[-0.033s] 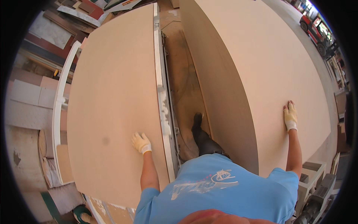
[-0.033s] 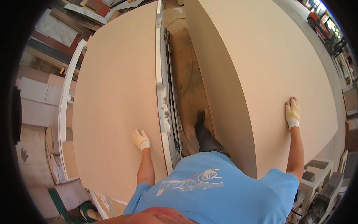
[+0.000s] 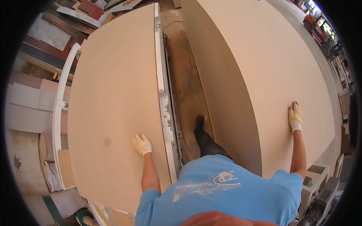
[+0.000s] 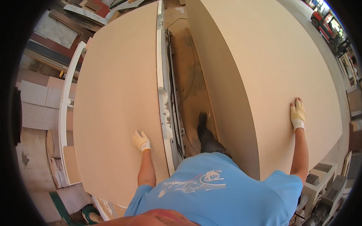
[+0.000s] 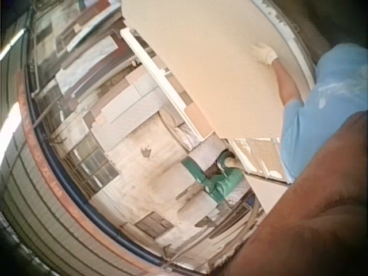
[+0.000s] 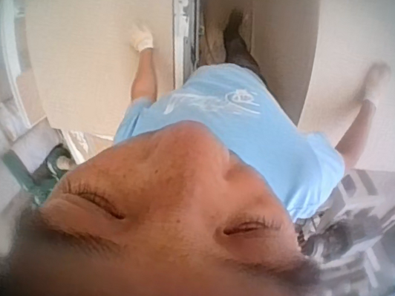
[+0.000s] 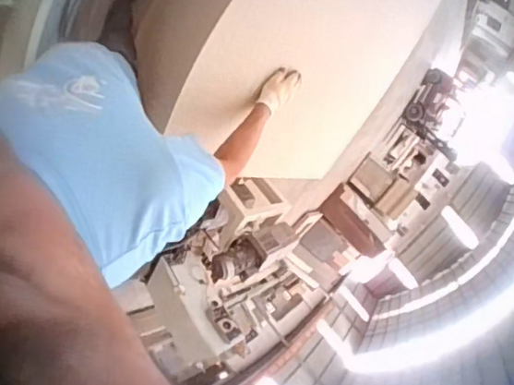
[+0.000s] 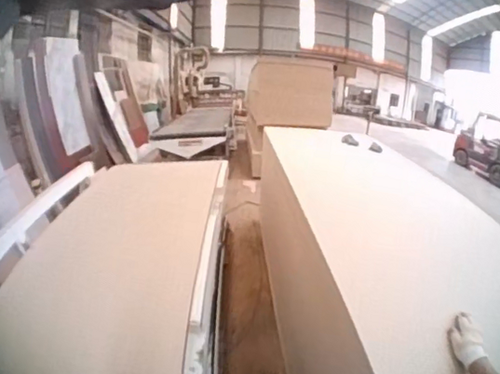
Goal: The person uses a yellow utility knife to cut a red strip on a large board, then removes a white panel from a machine. They walk to a computer, operate the mouse, and return to the machine to remove another board. The person stacks the boards on the floor.
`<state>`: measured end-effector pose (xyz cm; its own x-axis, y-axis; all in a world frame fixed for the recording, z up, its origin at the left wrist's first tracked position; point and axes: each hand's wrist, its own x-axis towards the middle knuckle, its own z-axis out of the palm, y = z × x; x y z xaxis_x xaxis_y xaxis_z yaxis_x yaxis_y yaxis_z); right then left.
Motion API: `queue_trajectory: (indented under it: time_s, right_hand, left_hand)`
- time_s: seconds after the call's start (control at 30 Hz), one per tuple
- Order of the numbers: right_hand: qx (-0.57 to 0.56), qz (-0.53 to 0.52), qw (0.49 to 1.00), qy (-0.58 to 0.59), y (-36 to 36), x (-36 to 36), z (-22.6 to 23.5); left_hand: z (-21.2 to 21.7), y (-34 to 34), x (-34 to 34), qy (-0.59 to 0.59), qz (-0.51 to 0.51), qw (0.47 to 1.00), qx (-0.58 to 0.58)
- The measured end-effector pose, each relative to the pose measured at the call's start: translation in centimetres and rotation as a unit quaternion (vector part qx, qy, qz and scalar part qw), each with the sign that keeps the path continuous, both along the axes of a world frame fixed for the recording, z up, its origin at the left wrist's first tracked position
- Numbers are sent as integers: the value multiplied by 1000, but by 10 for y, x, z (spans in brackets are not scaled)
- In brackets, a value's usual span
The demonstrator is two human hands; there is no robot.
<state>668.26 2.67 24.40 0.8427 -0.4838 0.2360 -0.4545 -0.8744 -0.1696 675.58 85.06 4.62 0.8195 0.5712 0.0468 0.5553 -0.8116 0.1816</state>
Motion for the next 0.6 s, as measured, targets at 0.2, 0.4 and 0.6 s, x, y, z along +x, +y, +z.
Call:
queue_trajectory:
  time_s: [0.2,0.4,0.6]
  right_hand:
    - [32,-43,998,15,-15,206,-2]
    - [75,34,997,1,-5,418,-6]
    - [176,74,981,-46,-16,634,-7]
  left_hand:
    - [11,0,90,69,87,993,37]
    - [26,-8,100,102,102,989,9]
    - [28,13,222,160,442,883,0]
